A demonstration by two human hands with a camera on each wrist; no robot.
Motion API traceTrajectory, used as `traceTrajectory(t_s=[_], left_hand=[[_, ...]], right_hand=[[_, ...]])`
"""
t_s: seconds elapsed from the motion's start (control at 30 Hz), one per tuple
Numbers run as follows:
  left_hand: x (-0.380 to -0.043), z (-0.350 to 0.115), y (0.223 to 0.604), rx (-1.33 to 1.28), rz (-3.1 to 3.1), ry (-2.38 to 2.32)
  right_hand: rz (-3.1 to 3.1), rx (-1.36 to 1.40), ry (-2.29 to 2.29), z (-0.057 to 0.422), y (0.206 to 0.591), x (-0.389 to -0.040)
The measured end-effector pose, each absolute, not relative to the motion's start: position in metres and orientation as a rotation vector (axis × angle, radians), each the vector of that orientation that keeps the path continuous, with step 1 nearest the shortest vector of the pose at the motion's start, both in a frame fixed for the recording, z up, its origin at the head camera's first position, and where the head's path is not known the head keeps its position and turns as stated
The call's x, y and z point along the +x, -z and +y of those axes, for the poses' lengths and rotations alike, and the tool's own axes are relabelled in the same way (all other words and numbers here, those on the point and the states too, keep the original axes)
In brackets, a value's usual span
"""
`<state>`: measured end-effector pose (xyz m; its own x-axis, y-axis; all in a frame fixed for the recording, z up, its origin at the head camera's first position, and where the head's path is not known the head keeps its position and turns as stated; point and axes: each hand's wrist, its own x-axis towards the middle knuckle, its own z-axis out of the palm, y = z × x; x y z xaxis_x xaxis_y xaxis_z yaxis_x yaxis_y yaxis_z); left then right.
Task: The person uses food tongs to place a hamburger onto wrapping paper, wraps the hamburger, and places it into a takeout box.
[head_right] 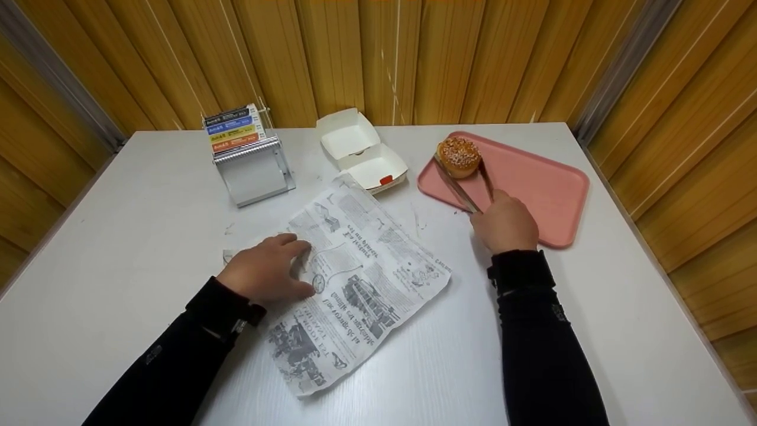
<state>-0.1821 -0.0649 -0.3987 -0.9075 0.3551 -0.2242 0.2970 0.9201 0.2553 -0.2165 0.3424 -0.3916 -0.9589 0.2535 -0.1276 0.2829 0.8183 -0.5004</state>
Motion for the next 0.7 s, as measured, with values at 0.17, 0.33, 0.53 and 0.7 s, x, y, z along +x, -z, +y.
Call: traceTrajectory(t_s=[0.17,0.33,0.53,0.7], left_hand=[[-0.184,-0.065,0.399,0.49,2.814,-0.296],[-0.189,-0.063,0.398,0.481,2.788,-0.279],[-0.195,-0.063,0.397,0.473,2.757,-0.273],[-0.199,-0.064,0.397,0.485,2.747,-0.246]], right_hand=[[2.984,0.444,0.841,0.344,0.39,-0.216],[3.046,0.36,0.925,0.343,0.378,-0.21],[3.062,0.002,1.006,0.332,0.36,-0.192],[2.908,-0.438,1.01,0.319,0.36,-0.18]])
